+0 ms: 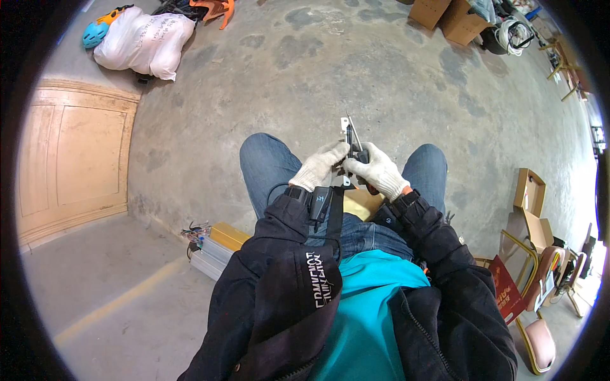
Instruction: Using a screwdriver to repair or disassemble a motor controller component while seated.
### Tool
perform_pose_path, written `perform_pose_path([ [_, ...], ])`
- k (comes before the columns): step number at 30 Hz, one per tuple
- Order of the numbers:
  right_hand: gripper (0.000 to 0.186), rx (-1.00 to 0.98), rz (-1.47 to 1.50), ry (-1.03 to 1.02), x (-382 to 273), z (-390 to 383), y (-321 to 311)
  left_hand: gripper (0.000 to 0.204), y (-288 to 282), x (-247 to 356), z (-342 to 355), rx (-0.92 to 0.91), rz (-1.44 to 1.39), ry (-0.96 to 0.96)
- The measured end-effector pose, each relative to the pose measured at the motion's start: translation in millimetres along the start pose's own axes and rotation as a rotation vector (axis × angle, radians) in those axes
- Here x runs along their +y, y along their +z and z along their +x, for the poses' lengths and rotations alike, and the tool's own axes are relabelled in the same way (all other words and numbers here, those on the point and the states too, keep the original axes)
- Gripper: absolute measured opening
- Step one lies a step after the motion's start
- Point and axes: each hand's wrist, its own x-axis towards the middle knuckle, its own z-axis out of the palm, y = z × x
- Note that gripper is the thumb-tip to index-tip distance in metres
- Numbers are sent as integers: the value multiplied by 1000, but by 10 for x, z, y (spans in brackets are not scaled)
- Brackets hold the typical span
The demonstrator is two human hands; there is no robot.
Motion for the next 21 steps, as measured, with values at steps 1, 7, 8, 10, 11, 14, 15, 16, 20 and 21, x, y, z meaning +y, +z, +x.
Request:
perform_pose_path([
  [1, 69, 1, 27, -6, 3, -3, -3, 36, 40, 42, -16, -11, 100, -6],
  [7, 66, -43, 75, -14, 101, 56, 13, 50, 94, 124, -109, -85, 197, -19],
  [8, 66, -43, 75, -14, 121, 63, 19, 50, 108, 120, -110, -85, 198, -20],
  [10, 65, -18, 78, -56, 141, 65, 27, 42, 142, 108, -115, -40, 168, 15],
  [11, 65, -18, 79, -56, 140, 65, 23, 42, 131, 105, -108, -40, 169, 14],
  [14, 64, -36, 87, -28, 110, 47, 1, 45, 94, 82, -88, -48, 168, 2],
  [15, 62, -53, 141, -37, 94, 32, -5, 47, 89, 64, -82, -2, 149, -5],
  [16, 59, -66, 194, -48, 83, 16, -16, 48, 96, 57, -77, 40, 131, -9],
  [20, 42, -131, 350, -23, 134, 37, -61, 48, 56, 61, -60, 22, 80, -15],
  [21, 42, -132, 351, -23, 157, 56, -59, 46, 45, 54, -58, 31, 36, -11],
])
